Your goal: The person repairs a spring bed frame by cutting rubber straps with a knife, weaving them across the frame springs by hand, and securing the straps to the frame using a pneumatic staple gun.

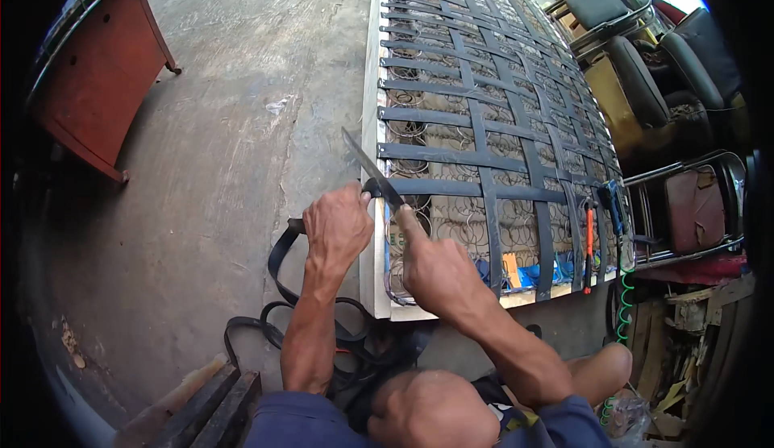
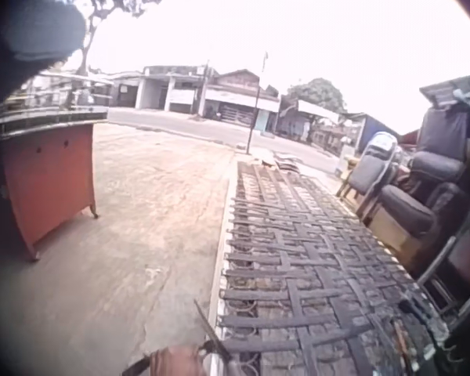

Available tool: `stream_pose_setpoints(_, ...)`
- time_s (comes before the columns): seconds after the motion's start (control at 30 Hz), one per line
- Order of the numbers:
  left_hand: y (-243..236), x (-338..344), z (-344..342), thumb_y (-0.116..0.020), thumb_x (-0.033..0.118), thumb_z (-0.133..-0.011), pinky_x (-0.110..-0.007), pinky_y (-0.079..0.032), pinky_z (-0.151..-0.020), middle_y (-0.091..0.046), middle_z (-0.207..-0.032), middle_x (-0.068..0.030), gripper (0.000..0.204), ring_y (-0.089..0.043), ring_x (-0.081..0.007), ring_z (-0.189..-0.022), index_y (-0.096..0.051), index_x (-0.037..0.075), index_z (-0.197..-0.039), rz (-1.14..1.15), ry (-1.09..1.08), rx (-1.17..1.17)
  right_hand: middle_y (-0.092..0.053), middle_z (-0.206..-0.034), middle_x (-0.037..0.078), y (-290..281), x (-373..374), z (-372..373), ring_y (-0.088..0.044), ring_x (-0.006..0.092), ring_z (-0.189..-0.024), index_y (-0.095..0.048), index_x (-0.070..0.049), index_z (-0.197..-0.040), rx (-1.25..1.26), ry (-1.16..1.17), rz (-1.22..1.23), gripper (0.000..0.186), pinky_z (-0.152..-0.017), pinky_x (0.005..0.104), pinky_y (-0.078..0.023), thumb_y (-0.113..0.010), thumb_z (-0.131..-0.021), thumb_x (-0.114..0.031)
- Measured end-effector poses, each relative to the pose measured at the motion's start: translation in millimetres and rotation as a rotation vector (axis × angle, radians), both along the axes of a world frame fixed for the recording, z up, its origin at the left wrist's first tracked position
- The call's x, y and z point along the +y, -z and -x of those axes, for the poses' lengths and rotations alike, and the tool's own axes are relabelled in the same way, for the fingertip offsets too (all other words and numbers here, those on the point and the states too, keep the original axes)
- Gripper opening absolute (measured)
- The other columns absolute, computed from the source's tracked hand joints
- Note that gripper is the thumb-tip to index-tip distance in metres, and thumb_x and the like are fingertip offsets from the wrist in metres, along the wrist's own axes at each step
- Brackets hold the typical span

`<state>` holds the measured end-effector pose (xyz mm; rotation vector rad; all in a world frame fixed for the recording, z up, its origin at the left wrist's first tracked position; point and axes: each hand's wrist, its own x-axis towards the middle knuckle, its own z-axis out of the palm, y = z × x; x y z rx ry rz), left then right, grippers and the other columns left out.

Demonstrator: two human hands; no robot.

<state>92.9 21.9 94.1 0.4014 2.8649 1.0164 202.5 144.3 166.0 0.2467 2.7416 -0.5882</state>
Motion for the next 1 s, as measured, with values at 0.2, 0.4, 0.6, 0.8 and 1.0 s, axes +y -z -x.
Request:
stream_pose_setpoints(0.2, 17.0, 5.5, 6.6, -0.063, 0.025, -0.093, -0.056, -0.051, -0.072, -0.068, -0.081, -0.0258, 0.022, -0.066, -0.0483, -0.081, -0.069, 0.003, -0.089, -0.01, -0.039, 0.05, -0.065, -0.075, 0.036, 8.4, -8.7, -7.3, -0.068, 0.0513, -0.074, -0.039, 0.007, -0.147, -0.042, 0.003, -0.077, 0.064, -0.071, 0.06, -0.054, -0.053, -0.086, -0.007)
stream_pose_setpoints(0.4, 11.5, -5.5, -18.6, -0.062, 0.025, -0.094, -0.055, -0.052, -0.071, -0.068, -0.08, -0.0279, 0.024, -0.067, -0.0494, -0.08, -0.071, 0.003, -0.093, 0.032, -0.025, 0.021, -0.063, -0.073, 0.036, 23.7, -13.2, -11.2, -0.067, 0.0518, -0.073, -0.037, 0.006, -0.148, 0.081, -0.014, -0.026, 0.066, -0.071, 0.0599, -0.054, -0.052, -0.086, -0.008)
stream_pose_setpoints(0.6, 6.2, -4.7, -13.9, -0.061, 0.023, -0.094, -0.055, -0.053, -0.075, -0.069, -0.083, -0.0286, 0.025, -0.068, -0.0491, -0.084, -0.071, 0.0, -0.092, 0.008, -0.041, -0.037, -0.065, -0.078, 0.036, 41.3, -2.6, 19.4, -0.068, 0.0502, -0.074, -0.035, 0.004, -0.15, 0.094, -0.022, -0.055, 0.063, -0.069, 0.0588, -0.055, -0.05, -0.09, -0.009)
stream_pose_setpoints(0.8, -6.6, -2.8, -18.7, -0.064, 0.023, -0.093, -0.056, -0.052, -0.077, -0.069, -0.087, -0.0307, 0.024, -0.068, -0.0502, -0.084, -0.072, 0.0, -0.093, 0.04, -0.089, -0.083, -0.064, -0.075, 0.036, 50.4, -0.8, 29.2, -0.065, 0.0556, -0.073, -0.04, 0.0, -0.149, 0.165, 0.002, 0.013, 0.062, -0.074, 0.0631, -0.053, -0.051, -0.088, -0.01)
stream_pose_setpoints(1.0, 2.5, 4.6, -14.6, -0.064, 0.026, -0.092, -0.054, -0.052, -0.08, -0.068, -0.087, -0.0291, 0.026, -0.067, -0.0497, -0.088, -0.073, 0.002, -0.096, 0.033, -0.101, -0.093, -0.067, -0.078, 0.034, 52.4, -6.7, 38.3, -0.067, 0.052, -0.073, -0.041, 0.002, -0.147, 0.202, 0.042, -0.099, 0.059, -0.071, 0.0617, -0.054, -0.049, -0.089, -0.008)
